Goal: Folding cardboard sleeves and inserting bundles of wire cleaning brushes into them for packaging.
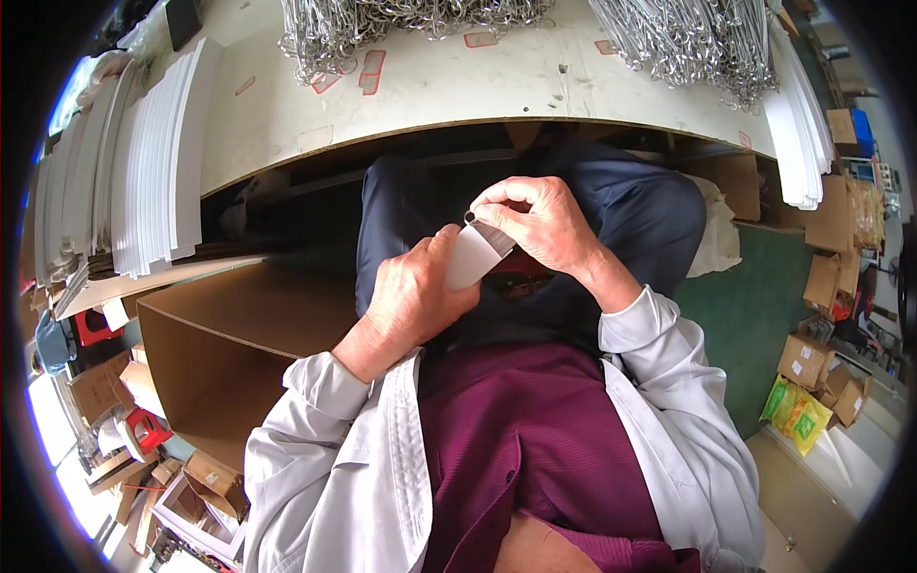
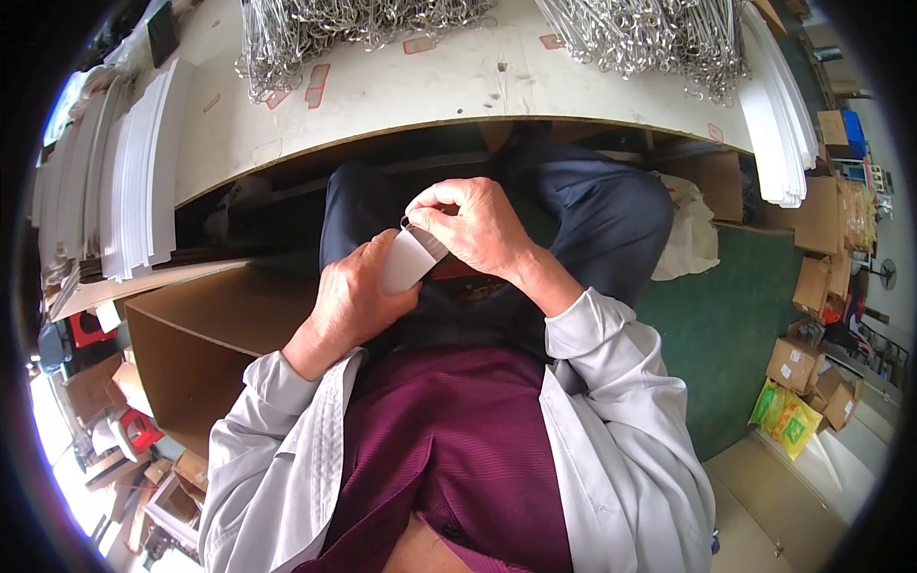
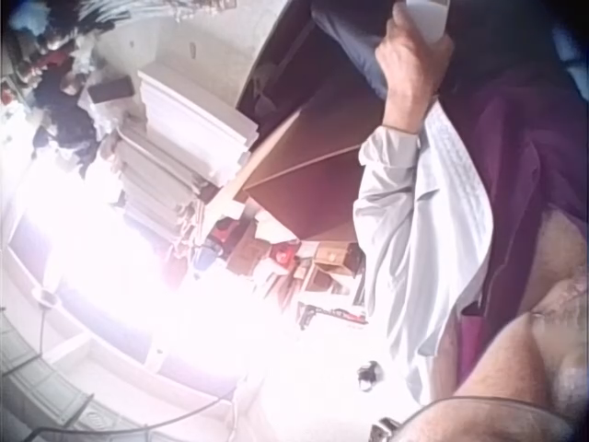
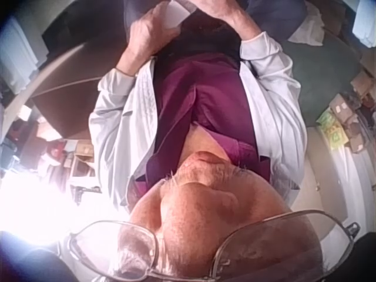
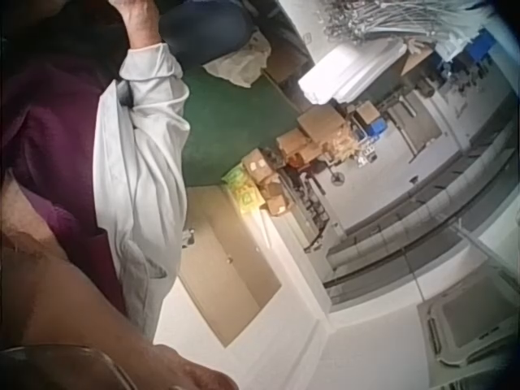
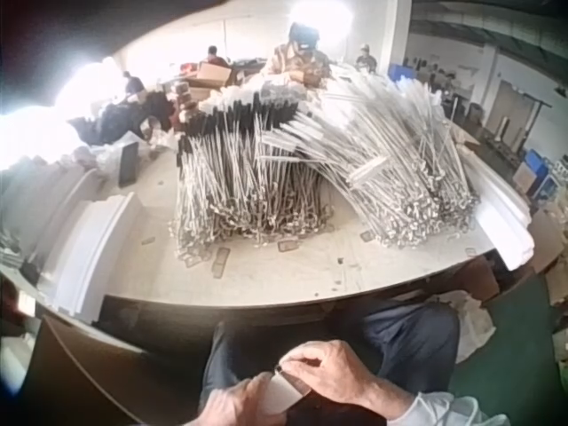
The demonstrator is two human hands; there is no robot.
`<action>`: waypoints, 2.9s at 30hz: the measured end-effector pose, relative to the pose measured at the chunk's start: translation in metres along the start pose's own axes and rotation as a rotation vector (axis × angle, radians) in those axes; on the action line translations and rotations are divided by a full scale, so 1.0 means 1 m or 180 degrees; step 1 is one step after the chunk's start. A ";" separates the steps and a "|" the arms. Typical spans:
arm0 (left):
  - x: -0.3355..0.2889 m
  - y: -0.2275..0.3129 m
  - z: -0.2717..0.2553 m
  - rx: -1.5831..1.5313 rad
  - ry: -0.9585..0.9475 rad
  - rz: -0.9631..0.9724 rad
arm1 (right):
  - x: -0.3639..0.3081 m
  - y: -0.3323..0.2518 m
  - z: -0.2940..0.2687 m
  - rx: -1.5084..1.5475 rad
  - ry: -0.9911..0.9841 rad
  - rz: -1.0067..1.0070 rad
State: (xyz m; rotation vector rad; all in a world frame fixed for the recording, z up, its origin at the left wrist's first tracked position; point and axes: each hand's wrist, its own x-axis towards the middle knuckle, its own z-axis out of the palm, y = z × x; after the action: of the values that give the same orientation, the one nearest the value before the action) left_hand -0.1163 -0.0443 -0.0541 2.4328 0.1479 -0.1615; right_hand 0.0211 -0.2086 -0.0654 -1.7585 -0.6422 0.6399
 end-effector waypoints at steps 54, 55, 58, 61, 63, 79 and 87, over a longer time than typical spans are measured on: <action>-0.014 -0.003 0.016 -0.0336 -0.0081 0.0060 | -0.031 0.002 -0.002 -0.0355 -0.0231 -0.0215; -0.014 -0.002 0.015 -0.0342 -0.0087 0.0057 | -0.030 0.003 -0.002 -0.0323 -0.0274 -0.0240; -0.014 -0.001 0.013 -0.0409 -0.0085 0.0072 | -0.032 0.009 -0.005 0.0093 -0.0325 -0.0094; -0.014 -0.002 0.014 -0.0401 -0.0096 0.0028 | -0.028 -0.008 -0.009 -0.0024 -0.0640 0.0408; -0.014 -0.001 0.013 -0.0368 -0.0093 0.0006 | -0.028 -0.008 -0.010 0.0227 -0.0664 0.0625; -0.013 -0.003 0.020 -0.0436 -0.0055 0.0044 | -0.029 -0.008 -0.005 -0.1319 -0.0384 -0.0172; -0.011 0.001 0.020 -0.0485 0.0047 0.0048 | -0.028 0.001 -0.008 -0.0467 -0.0366 -0.0199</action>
State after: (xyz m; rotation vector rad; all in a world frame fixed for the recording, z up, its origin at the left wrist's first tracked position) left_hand -0.1288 -0.0585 -0.0671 2.2830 0.1433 -0.1210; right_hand 0.0068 -0.2333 -0.0612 -1.8388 -0.8384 0.6685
